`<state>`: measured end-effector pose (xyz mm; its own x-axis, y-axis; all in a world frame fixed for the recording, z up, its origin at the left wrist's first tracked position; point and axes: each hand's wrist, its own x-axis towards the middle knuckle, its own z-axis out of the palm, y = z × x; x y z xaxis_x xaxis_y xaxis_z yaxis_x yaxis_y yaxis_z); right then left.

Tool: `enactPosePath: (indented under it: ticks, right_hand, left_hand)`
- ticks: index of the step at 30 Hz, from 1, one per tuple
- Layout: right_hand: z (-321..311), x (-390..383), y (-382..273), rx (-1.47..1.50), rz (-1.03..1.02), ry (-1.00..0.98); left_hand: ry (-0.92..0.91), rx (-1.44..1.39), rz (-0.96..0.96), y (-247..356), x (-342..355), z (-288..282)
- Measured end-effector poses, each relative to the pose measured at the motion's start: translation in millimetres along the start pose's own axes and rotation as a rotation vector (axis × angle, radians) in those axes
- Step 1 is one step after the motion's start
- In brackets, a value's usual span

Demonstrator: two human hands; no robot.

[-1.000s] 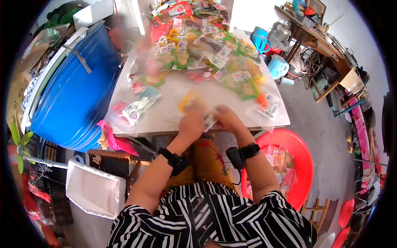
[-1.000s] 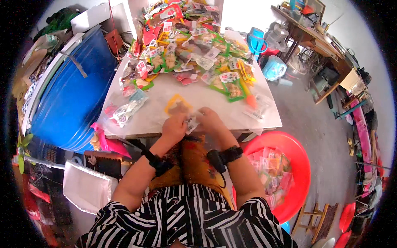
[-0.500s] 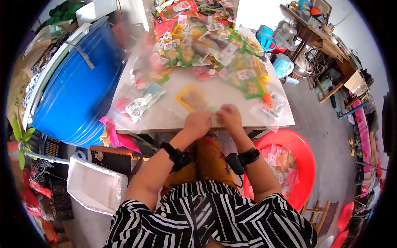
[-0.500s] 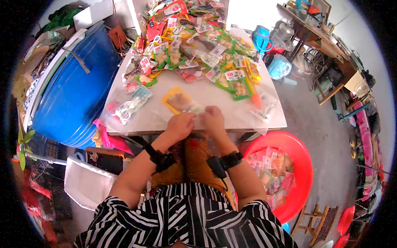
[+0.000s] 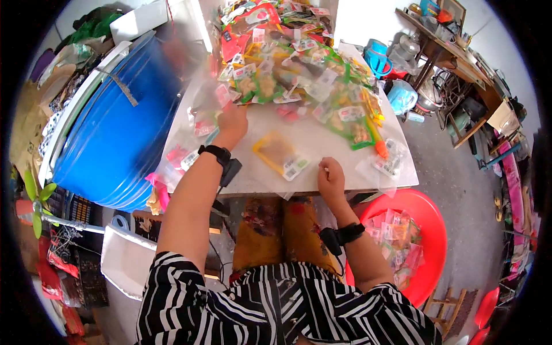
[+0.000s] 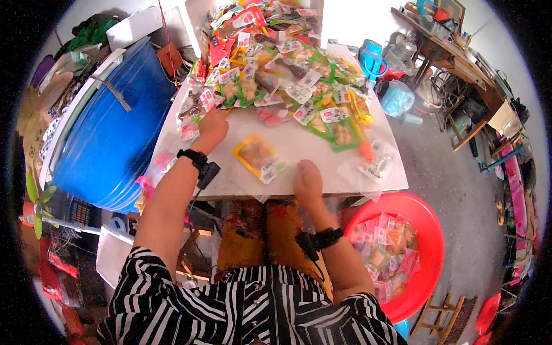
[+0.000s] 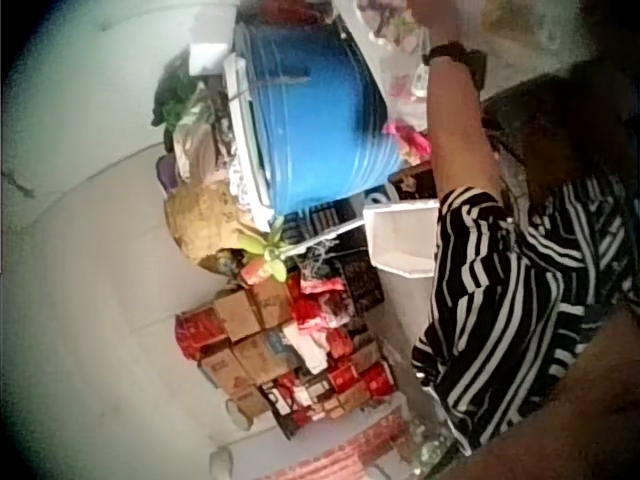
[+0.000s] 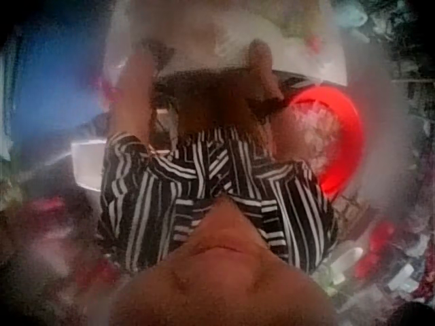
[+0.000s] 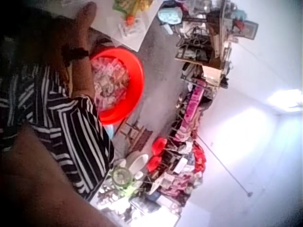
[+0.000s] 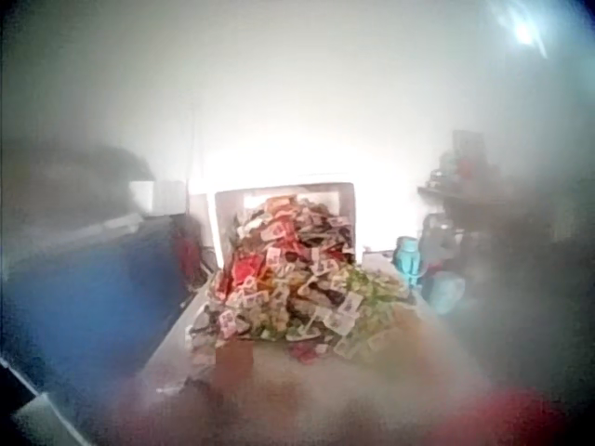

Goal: The person sorts through a pile of small packaged food items on a table by hand, placing some into a red basin on the floor, and later uses a yellow pole to move items across the table surface.

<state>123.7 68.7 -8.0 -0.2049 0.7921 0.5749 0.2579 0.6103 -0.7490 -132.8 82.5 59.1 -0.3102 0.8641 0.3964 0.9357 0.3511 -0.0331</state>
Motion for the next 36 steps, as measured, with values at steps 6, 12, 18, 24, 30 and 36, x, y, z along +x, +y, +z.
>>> enactPosePath:
  ticks: [6,12,18,24,30,36]
  right_hand:
    - [-2.8,-1.0,-2.7,-0.029,0.006,-0.059]
    - [-4.9,0.4,-10.0,-0.002,0.007,-0.071]
    - [-3.7,-1.1,-10.9,-0.014,-0.027,-0.025]
    - [-0.3,1.5,-10.8,-0.010,-0.091,0.012]
    - [1.3,4.3,0.4,0.020,-0.002,-0.007]
    - [-15.4,11.1,-36.6,0.662,0.692,-0.115]
  left_hand:
    - [-0.145,0.273,0.079,-8.6,18.7,13.5]
    - [-0.233,0.339,0.204,-13.4,25.7,16.6]
    - [0.042,0.179,0.414,-7.6,20.0,-5.4]
    - [0.127,-0.049,0.319,-3.4,14.0,-32.3]
    - [0.064,-0.904,-0.013,-10.4,-4.9,-62.3]
    - [-0.278,-2.081,-0.078,-5.6,-47.4,-63.1]
